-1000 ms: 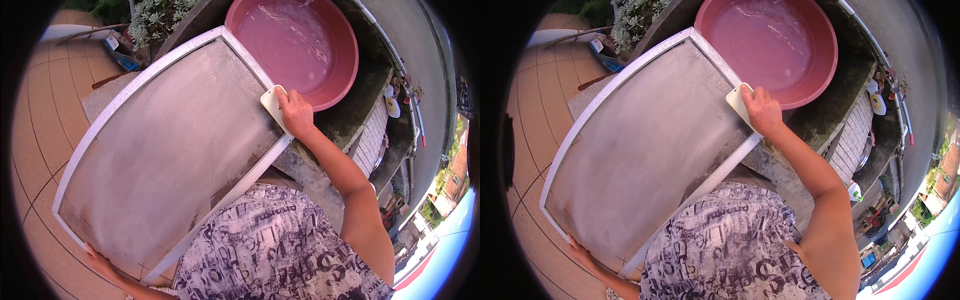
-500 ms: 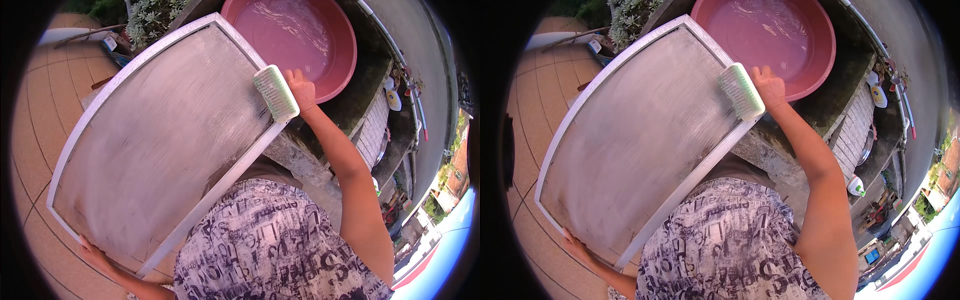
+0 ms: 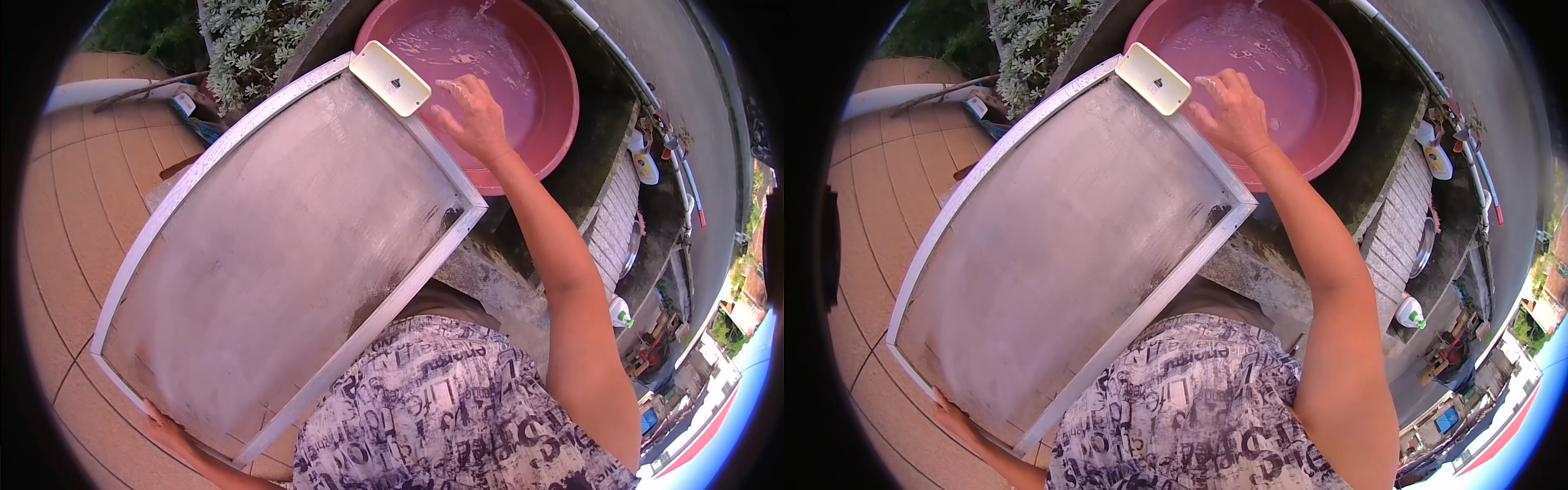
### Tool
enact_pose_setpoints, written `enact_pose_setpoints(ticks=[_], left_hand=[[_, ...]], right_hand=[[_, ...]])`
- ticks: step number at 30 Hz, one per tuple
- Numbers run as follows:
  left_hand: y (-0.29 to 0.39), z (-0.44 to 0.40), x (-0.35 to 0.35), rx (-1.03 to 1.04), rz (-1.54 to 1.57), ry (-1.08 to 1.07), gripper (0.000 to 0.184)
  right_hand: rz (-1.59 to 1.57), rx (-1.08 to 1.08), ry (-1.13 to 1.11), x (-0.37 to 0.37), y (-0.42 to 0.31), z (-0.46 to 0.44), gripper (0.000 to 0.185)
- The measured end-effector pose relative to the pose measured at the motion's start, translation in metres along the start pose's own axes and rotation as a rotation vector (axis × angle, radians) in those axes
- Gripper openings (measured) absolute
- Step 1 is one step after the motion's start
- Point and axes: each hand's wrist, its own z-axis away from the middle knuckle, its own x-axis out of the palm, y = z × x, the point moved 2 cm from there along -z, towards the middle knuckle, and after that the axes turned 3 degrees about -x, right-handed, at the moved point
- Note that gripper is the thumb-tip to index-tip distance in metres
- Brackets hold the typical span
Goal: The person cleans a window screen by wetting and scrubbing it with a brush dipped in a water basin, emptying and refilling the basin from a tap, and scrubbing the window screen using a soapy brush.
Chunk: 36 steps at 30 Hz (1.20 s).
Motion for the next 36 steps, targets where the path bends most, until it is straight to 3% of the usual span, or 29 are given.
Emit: enact_pose_setpoints(ticks=[3,5,12,14,16,17,19,21,23,25,26,27,28,29,32,33,35,36], left_hand=[[-0.014,-0.008,0.000,0.020,-0.031,-0.019,0.059],[-0.011,-0.007,-0.003,0.058,-0.055,-0.043,0.058],[-0.022,-0.013,-0.028,0.053,-0.138,-0.093,0.056],[-0.001,-0.002,-0.023,0.203,-0.007,0.019,0.053],[0.008,0.002,-0.053,0.113,-0.014,-0.014,0.051],[0.007,0.003,-0.052,0.026,0.013,-0.052,0.050],[-0.017,-0.007,-0.050,-0.015,0.019,-0.043,0.049],[-0.022,-0.007,-0.053,-0.058,0.015,-0.049,0.048],[0.001,-0.001,-0.074,-0.017,0.003,-0.019,0.048],[0.002,0.001,-0.073,-0.035,0.013,-0.020,0.048],[0.004,0.001,-0.070,-0.038,0.025,-0.023,0.048],[0.005,0.001,-0.069,-0.044,0.025,-0.018,0.048],[0.007,0.002,-0.068,-0.010,0.021,-0.014,0.048],[0.010,0.003,-0.067,0.025,0.018,-0.010,0.048],[0.017,0.004,-0.069,-0.060,-0.051,0.039,0.049],[0.016,0.002,-0.064,-0.056,-0.050,0.037,0.049],[0.016,-0.004,-0.052,-0.067,0.039,-0.041,0.049],[0.018,-0.006,-0.046,-0.065,0.053,-0.038,0.049]], right_hand=[[-0.176,0.113,0.031,0.031,0.000,-0.031,0.052],[-0.282,0.383,-0.093,0.058,0.017,-0.039,0.067],[-0.081,0.696,-0.144,0.111,0.073,-0.071,0.070],[-0.084,0.791,-0.014,0.141,0.081,-0.083,0.066],[-0.548,1.049,-0.096,0.168,0.075,-0.080,0.069],[-0.716,1.056,0.013,0.191,0.075,-0.079,0.055],[-0.715,0.999,-0.042,0.224,0.089,-0.074,0.050],[-0.542,0.828,-0.171,0.188,0.082,-0.068,0.038],[-0.577,0.821,-0.224,0.182,0.115,-0.043,0.040],[-0.305,0.730,-0.058,0.134,0.137,-0.026,0.038],[-0.412,0.871,-0.031,0.127,0.161,-0.012,0.047],[-0.587,0.931,0.063,0.125,0.183,0.003,0.045],[-0.556,0.956,0.155,0.116,0.189,0.011,0.042],[-0.343,0.960,0.158,0.109,0.192,0.018,0.042],[-0.129,1.014,0.052,0.117,0.167,0.026,0.042],[-0.087,0.915,-0.056,0.119,0.157,0.021,0.047],[-0.913,0.873,-0.016,0.117,0.130,0.019,0.051],[-0.959,0.790,0.019,0.081,0.084,0.006,0.043]])
